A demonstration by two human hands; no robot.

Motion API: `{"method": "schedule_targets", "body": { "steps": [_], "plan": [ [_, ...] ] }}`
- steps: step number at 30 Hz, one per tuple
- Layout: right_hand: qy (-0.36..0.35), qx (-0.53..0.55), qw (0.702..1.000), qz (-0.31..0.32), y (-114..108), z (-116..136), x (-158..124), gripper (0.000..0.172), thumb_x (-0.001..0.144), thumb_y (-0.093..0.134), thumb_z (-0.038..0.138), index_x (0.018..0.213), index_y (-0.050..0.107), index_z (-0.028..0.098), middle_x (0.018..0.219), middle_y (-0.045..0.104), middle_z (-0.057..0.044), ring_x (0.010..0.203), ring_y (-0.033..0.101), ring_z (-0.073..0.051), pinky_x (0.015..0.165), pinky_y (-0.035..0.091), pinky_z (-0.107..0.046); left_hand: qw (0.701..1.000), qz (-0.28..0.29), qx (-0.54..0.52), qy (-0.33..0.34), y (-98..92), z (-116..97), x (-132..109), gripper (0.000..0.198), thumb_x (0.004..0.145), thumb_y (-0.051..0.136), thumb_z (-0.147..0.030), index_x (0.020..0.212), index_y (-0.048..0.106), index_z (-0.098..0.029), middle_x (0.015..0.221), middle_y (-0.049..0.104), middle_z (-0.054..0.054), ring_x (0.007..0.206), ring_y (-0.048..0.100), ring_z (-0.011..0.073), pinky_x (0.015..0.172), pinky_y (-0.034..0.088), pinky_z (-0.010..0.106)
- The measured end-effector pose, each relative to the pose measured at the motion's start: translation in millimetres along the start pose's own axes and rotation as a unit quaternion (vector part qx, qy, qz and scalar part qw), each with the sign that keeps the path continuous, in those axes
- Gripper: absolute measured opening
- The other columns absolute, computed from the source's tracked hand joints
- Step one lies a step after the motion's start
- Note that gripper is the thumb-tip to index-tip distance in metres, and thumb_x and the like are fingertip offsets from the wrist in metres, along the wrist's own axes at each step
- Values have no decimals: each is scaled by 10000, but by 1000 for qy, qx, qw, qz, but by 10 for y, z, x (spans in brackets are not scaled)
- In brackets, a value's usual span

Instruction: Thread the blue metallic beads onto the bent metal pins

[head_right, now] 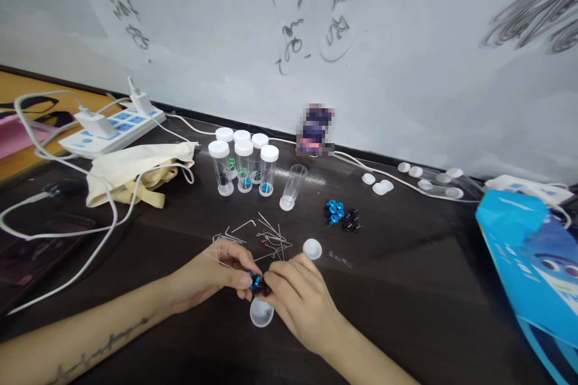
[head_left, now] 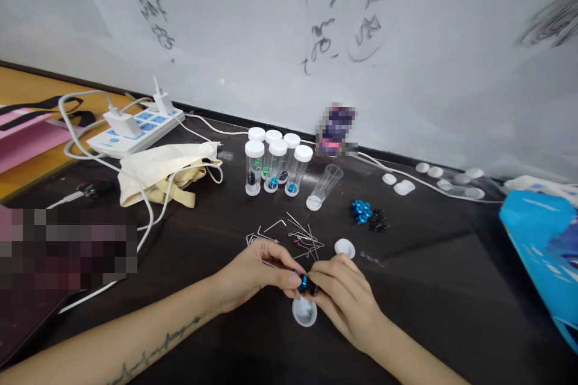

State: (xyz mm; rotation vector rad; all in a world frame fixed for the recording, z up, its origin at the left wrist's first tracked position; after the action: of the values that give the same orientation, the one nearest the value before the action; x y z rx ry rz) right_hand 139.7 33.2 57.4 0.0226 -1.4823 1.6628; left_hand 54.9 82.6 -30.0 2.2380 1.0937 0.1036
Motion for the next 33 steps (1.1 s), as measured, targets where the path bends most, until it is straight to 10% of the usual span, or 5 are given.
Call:
{"method": "schedule_targets", "body": {
  "steps": [10, 16, 23, 33],
  "plan": [
    [17, 35, 999, 36, 58, -30, 19, 311, 1015, 370, 341, 885, 583, 155, 756, 618, -57, 658, 539, -175, 673, 410, -352, 1000, 7, 12, -12, 33, 18, -14, 154, 627, 834, -161, 754, 760, -114, 690, 734, 61, 564, 674, 125, 578, 544, 211],
    [-21, -12, 999, -21, -35, 34, -9, 154, 952, 489, 121, 1075, 571, 165, 919, 658, -86, 742, 585, -178, 684, 440, -338, 1000, -7, 1, -6, -10, 7, -1, 168, 635, 829, -161, 778, 763, -100, 672, 734, 73, 559, 672, 128, 581, 547, 213],
    [9, 31, 999, 22, 26, -12, 24, 302, 1009, 396, 356, 899, 592, 154, 752, 626, -58, 668, 555, -176, 682, 424, -353, 1000, 12, 7, -9, 42, 11, -15, 148, 637, 827, -148, 764, 763, -105, 693, 733, 68, 570, 679, 125, 570, 543, 198],
    [-13, -5, 1000, -14, -17, 20, -20, 98, 940, 530, 223, 984, 584, 154, 851, 643, -80, 716, 568, -183, 680, 447, -350, 1000, 6, 4, -4, 15, 11, -8, 143, 646, 819, -141, 773, 765, -108, 666, 726, 60, 561, 675, 122, 572, 546, 196]
  ]
}}
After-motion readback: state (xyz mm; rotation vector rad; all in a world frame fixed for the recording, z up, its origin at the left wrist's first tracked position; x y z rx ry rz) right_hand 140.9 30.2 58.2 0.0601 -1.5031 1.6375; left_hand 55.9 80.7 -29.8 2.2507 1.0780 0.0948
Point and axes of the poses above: each hand's wrist, its own x-axis towards the middle knuckle, its own y-axis out of the palm, z = x × y, the point moved 10 cm from there along x, towards the middle knuckle
